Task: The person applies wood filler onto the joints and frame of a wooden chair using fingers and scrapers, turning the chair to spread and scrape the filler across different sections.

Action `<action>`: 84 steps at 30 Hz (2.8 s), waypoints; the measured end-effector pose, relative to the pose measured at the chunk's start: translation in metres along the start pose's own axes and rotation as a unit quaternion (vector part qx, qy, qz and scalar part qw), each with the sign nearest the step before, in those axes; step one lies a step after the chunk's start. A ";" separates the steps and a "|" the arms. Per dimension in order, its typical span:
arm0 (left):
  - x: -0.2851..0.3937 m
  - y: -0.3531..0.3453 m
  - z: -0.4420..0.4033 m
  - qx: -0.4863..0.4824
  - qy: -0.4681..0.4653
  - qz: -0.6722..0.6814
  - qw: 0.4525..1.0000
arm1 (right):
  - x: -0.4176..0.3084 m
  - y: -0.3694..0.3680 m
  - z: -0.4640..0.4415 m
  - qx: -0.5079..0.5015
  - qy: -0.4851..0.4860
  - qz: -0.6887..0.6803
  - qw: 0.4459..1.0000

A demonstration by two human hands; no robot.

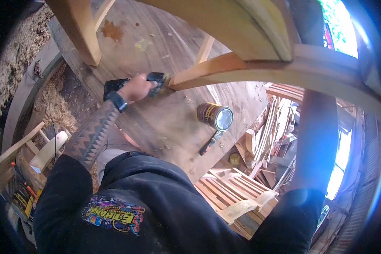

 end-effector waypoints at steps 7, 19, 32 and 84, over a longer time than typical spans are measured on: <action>0.001 -0.027 -0.012 -0.047 -0.062 -0.036 0.996 | 0.038 -0.013 -0.007 -0.064 -0.094 -0.060 0.992; 0.108 -0.058 0.014 0.019 -0.241 -0.040 0.969 | 0.045 -0.011 -0.004 -0.088 -0.154 -0.106 0.978; 0.065 -0.022 0.017 0.042 -0.110 -0.052 0.992 | 0.081 -0.008 -0.008 -0.100 -0.050 -0.049 0.993; 0.150 -0.056 0.042 0.069 -0.290 -0.119 0.947 | 0.032 -0.013 0.005 -0.068 -0.314 -0.219 0.921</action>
Point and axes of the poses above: each hand's wrist, its own z-axis away from the middle knuckle, its own y-axis out of the back of the hand, x = y × z, the point moved 3 cm from there along -z, towards the middle knuckle, and after that the axes turned 11 degrees about -y, right-handed, at the moved point
